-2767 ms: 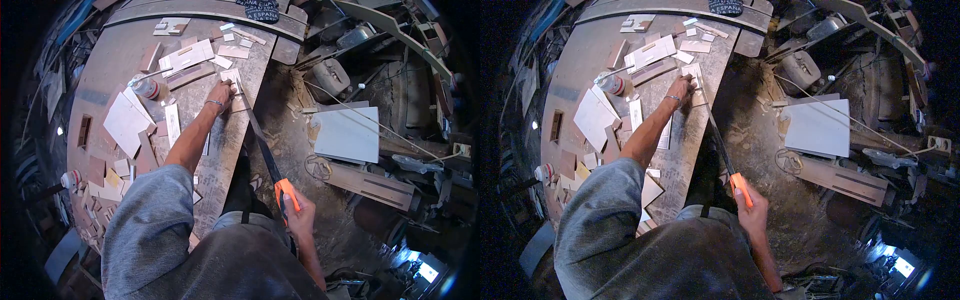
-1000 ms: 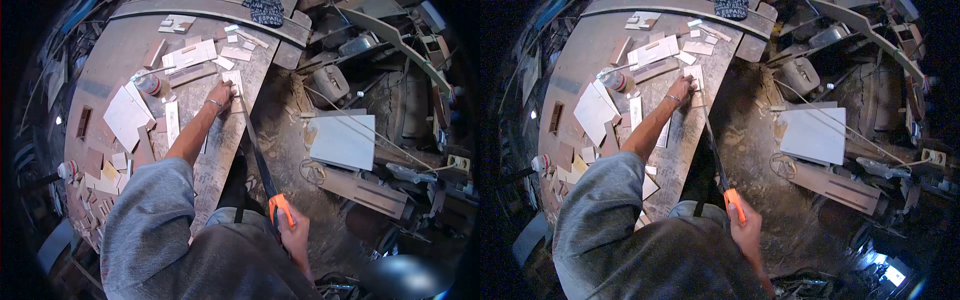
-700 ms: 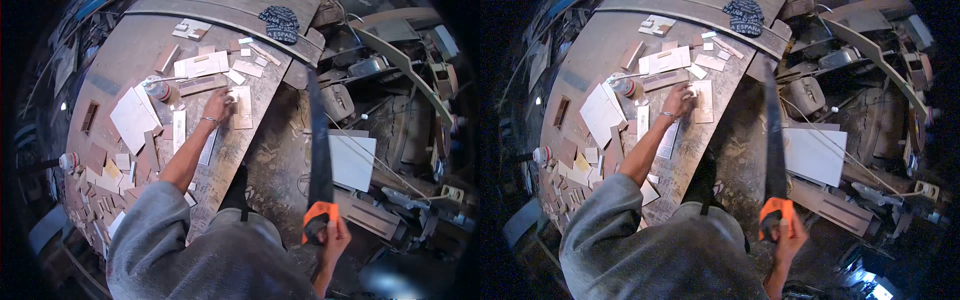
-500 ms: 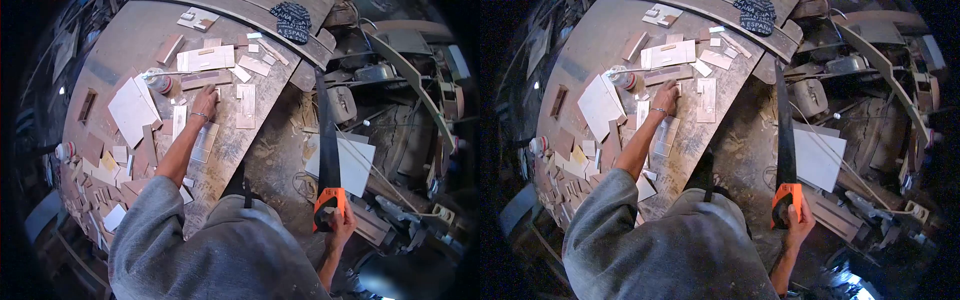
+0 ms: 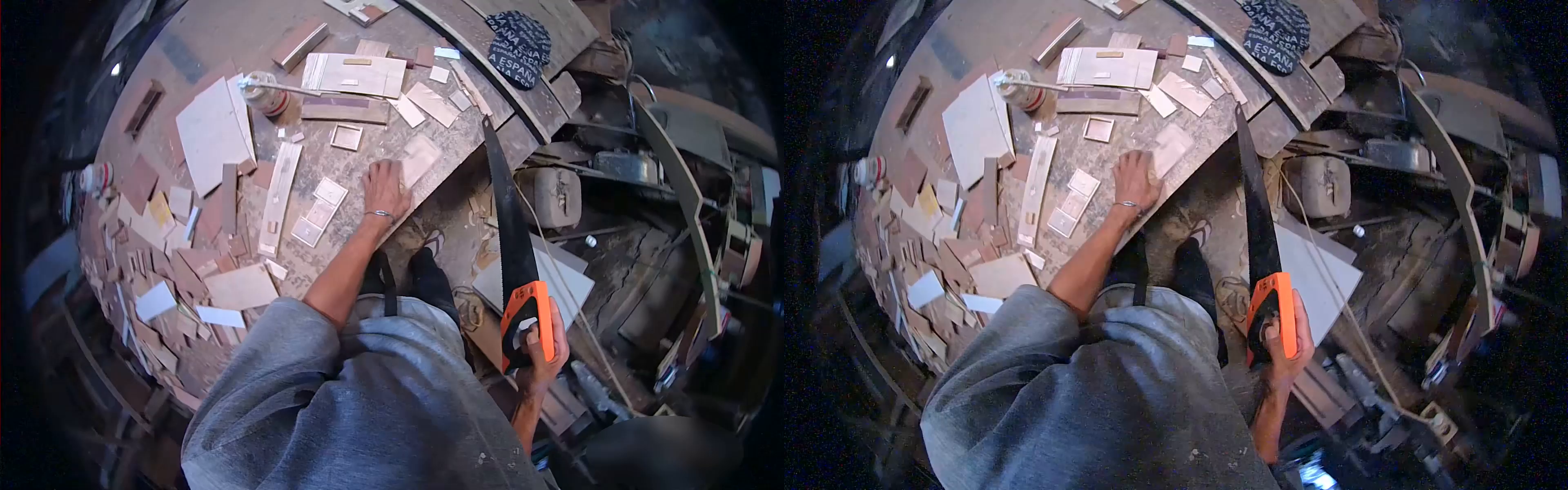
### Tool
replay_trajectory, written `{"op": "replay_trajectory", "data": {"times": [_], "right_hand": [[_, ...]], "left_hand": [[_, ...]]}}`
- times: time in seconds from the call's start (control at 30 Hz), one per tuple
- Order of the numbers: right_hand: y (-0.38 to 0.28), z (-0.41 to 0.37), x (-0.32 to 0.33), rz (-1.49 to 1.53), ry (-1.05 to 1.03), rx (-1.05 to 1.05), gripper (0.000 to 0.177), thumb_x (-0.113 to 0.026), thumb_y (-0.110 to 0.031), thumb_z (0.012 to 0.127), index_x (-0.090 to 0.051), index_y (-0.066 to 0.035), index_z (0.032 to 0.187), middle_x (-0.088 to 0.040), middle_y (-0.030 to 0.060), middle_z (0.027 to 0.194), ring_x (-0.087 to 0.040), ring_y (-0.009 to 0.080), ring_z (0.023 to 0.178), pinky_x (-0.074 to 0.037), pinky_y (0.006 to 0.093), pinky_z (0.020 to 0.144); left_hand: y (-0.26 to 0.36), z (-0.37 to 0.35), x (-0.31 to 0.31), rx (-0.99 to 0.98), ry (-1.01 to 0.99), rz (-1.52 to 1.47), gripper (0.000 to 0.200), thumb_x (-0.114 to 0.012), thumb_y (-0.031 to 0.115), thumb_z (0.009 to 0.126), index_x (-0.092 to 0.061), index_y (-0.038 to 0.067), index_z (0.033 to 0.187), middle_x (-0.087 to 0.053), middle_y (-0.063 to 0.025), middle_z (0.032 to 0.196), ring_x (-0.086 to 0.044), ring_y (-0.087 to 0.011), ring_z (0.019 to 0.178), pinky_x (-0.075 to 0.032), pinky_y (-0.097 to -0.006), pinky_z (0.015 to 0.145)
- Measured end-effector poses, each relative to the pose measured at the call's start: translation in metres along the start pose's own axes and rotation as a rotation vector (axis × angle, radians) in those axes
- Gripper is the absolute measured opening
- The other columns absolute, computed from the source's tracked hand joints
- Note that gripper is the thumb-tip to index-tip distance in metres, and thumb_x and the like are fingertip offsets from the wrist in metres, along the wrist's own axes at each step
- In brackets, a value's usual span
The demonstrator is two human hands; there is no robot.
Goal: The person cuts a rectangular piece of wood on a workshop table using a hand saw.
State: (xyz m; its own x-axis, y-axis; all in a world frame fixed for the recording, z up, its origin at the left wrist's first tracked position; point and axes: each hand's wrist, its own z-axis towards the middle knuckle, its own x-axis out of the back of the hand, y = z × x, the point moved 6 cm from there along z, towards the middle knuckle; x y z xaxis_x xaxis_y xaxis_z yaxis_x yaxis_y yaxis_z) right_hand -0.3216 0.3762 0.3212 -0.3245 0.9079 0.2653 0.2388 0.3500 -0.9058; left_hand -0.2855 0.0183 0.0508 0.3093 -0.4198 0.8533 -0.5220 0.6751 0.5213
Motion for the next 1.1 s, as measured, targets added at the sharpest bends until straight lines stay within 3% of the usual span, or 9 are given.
{"op": "replay_trajectory", "data": {"times": [0.03, 0.2, 0.33, 0.43, 0.5, 0.63, 0.87, 1.0, 1.1], "right_hand": [[0.004, 0.009, 0.008, -0.025, 0.009, 0.000, 0.084, -0.082, -0.035, 0.087, -0.049, 0.010, 0.151, -0.065, 0.0048, 0.111, -0.059, 0.0118, 0.097, -0.045, 0.0258, 0.091], [0.003, 0.048, 0.040, 0.031, -0.091, 0.138, 0.078, -0.074, -0.036, 0.096, -0.046, 0.013, 0.150, -0.051, -0.0029, 0.075, -0.042, 0.0040, 0.056, -0.028, 0.0204, 0.050], [0.019, 0.064, 0.066, 0.004, -0.162, 0.188, 0.070, -0.069, -0.033, 0.100, -0.047, 0.013, 0.149, -0.049, -0.0037, 0.067, -0.040, 0.0043, 0.051, -0.028, 0.0220, 0.048], [0.034, 0.063, 0.082, -0.076, -0.136, 0.130, 0.069, -0.073, -0.038, 0.098, -0.057, 0.011, 0.144, -0.068, 0.0043, 0.093, -0.056, 0.0063, 0.068, -0.040, 0.0233, 0.059], [0.049, 0.066, 0.087, -0.103, -0.118, 0.154, 0.068, -0.073, -0.039, 0.097, -0.059, 0.010, 0.142, -0.072, 0.0121, 0.114, -0.066, 0.0149, 0.092, -0.051, 0.0294, 0.083], [0.065, 0.059, 0.094, -0.093, -0.157, 0.028, 0.067, -0.073, -0.037, 0.097, -0.059, 0.010, 0.142, -0.070, 0.0181, 0.130, -0.068, 0.0232, 0.114, -0.051, 0.0362, 0.100], [0.071, 0.045, 0.086, -0.025, -0.133, 0.072, 0.060, -0.070, -0.031, 0.098, -0.060, 0.008, 0.143, -0.072, 0.0119, 0.117, -0.065, 0.0129, 0.088, -0.052, 0.0273, 0.079], [0.071, 0.021, 0.066, 0.009, -0.085, 0.167, 0.056, -0.065, -0.023, 0.102, -0.054, 0.011, 0.145, -0.063, 0.0032, 0.078, -0.047, 0.0066, 0.053, -0.030, 0.0235, 0.049], [0.058, -0.014, 0.035, 0.112, 0.006, 0.128, 0.054, -0.064, -0.022, 0.103, -0.055, 0.011, 0.145, -0.068, 0.0072, 0.087, -0.048, 0.0073, 0.053, -0.032, 0.0234, 0.048]], "left_hand": [[0.000, 0.000, -0.001, -0.106, 0.028, 0.004, 0.065, -0.081, 0.032, 0.075, -0.061, 0.006, 0.131, -0.056, -0.0160, 0.133, -0.048, -0.0392, 0.128, -0.037, -0.0532, 0.107], [0.000, 0.020, -0.007, -0.219, -0.155, -0.049, 0.065, -0.074, 0.020, 0.071, -0.062, 0.017, 0.135, -0.053, -0.0154, 0.139, -0.045, -0.0416, 0.134, -0.035, -0.0572, 0.111], [0.009, 0.025, -0.003, -0.217, -0.124, 0.035, 0.063, -0.074, 0.020, 0.073, -0.061, 0.019, 0.135, -0.054, -0.0152, 0.134, -0.046, -0.0388, 0.134, -0.035, -0.0556, 0.110], [0.012, 0.022, -0.002, -0.184, -0.117, 0.101, 0.064, -0.074, 0.020, 0.074, -0.060, 0.021, 0.136, -0.055, -0.0136, 0.134, -0.049, -0.0356, 0.131, -0.037, -0.0540, 0.107], [0.010, 0.020, -0.003, -0.131, -0.103, 0.090, 0.066, -0.075, 0.023, 0.074, -0.060, 0.021, 0.137, -0.056, -0.0135, 0.133, -0.051, -0.0338, 0.129, -0.037, -0.0531, 0.105], [0.006, 0.016, -0.006, -0.078, -0.087, 0.031, 0.067, -0.078, 0.028, 0.073, -0.061, 0.017, 0.136, -0.057, -0.0144, 0.132, -0.052, -0.0350, 0.127, -0.039, -0.0527, 0.105], [0.017, 0.001, -0.015, 0.118, 0.124, 0.005, 0.071, -0.085, 0.036, 0.076, -0.058, 0.003, 0.133, -0.055, -0.0188, 0.123, -0.053, -0.0384, 0.118, -0.049, -0.0503, 0.096], [0.033, -0.003, -0.016, 0.197, 0.118, -0.014, 0.073, -0.085, 0.040, 0.080, -0.056, -0.003, 0.131, -0.056, -0.0233, 0.117, -0.055, -0.0411, 0.112, -0.050, -0.0500, 0.095], [0.036, -0.005, -0.007, 0.160, 0.195, -0.120, 0.058, -0.078, 0.035, 0.086, -0.057, -0.001, 0.125, -0.055, -0.0218, 0.111, -0.057, -0.0415, 0.104, -0.051, -0.0507, 0.089]]}}
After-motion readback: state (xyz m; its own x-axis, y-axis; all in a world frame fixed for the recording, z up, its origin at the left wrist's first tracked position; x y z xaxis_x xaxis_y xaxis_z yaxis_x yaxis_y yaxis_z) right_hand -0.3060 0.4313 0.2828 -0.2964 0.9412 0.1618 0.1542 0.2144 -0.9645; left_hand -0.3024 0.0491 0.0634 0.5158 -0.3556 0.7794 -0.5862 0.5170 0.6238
